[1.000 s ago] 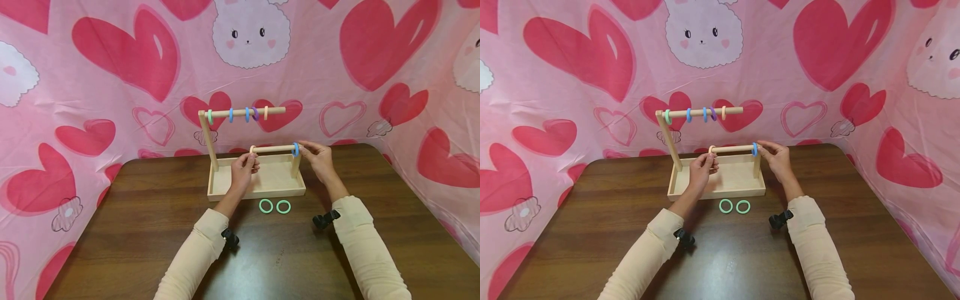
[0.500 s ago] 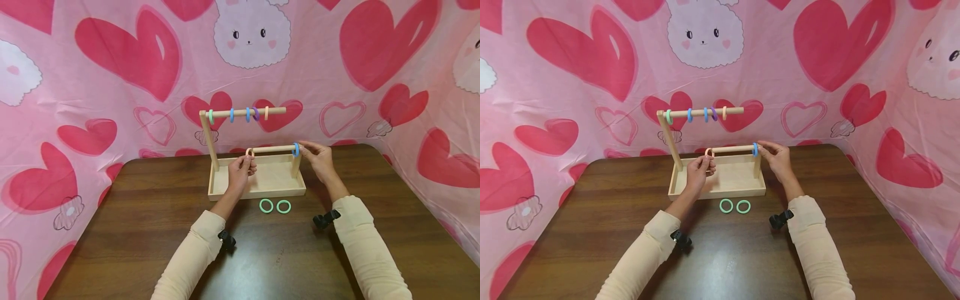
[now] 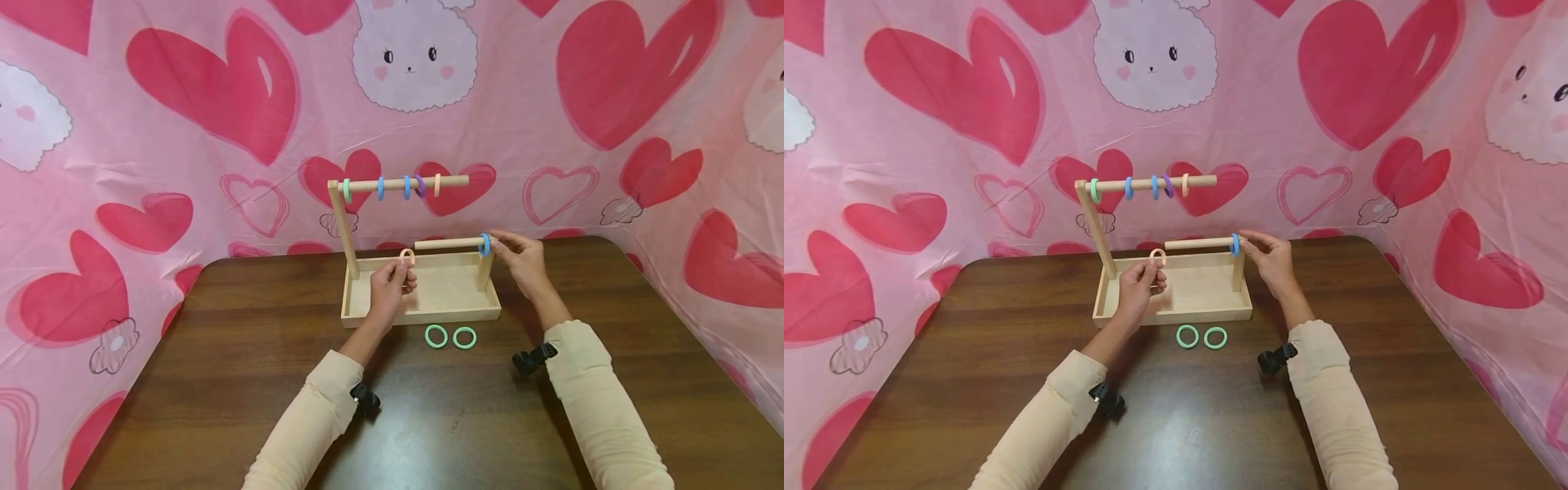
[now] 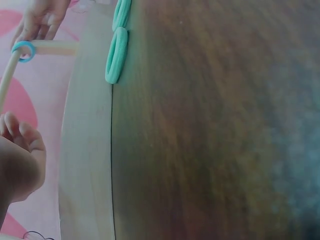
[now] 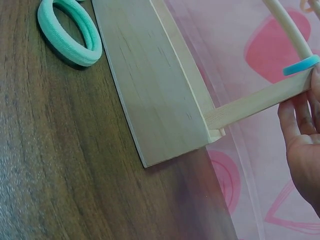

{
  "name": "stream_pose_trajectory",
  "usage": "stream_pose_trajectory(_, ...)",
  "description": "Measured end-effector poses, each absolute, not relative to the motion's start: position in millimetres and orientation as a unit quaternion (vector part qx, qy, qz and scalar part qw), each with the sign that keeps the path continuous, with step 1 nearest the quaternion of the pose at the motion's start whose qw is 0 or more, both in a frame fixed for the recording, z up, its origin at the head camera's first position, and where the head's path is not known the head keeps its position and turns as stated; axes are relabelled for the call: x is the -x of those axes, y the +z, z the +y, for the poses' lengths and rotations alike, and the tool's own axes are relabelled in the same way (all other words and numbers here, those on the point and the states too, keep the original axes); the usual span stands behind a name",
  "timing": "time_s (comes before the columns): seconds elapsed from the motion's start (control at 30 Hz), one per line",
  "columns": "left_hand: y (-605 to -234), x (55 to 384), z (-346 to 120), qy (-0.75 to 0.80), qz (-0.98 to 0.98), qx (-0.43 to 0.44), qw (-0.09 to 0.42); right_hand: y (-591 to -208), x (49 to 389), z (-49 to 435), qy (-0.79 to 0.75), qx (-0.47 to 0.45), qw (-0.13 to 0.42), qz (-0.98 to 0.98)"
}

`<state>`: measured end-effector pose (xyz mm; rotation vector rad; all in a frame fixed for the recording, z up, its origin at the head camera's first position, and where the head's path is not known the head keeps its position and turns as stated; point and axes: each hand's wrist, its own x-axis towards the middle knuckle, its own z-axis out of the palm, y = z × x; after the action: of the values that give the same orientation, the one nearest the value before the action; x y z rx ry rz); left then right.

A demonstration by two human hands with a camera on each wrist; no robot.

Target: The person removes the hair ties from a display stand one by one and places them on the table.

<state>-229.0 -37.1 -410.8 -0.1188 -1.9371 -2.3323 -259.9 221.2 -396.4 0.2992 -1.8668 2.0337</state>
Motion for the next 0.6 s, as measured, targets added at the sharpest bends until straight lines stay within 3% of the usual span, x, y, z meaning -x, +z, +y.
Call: stream_pose_trajectory(0.6, -415.2, 216.9, -45.1, -0.780, -0.625, 0.013, -0.008, -394.9, 258.6, 220.2, 0.719, -0.100, 0.181, -0.664)
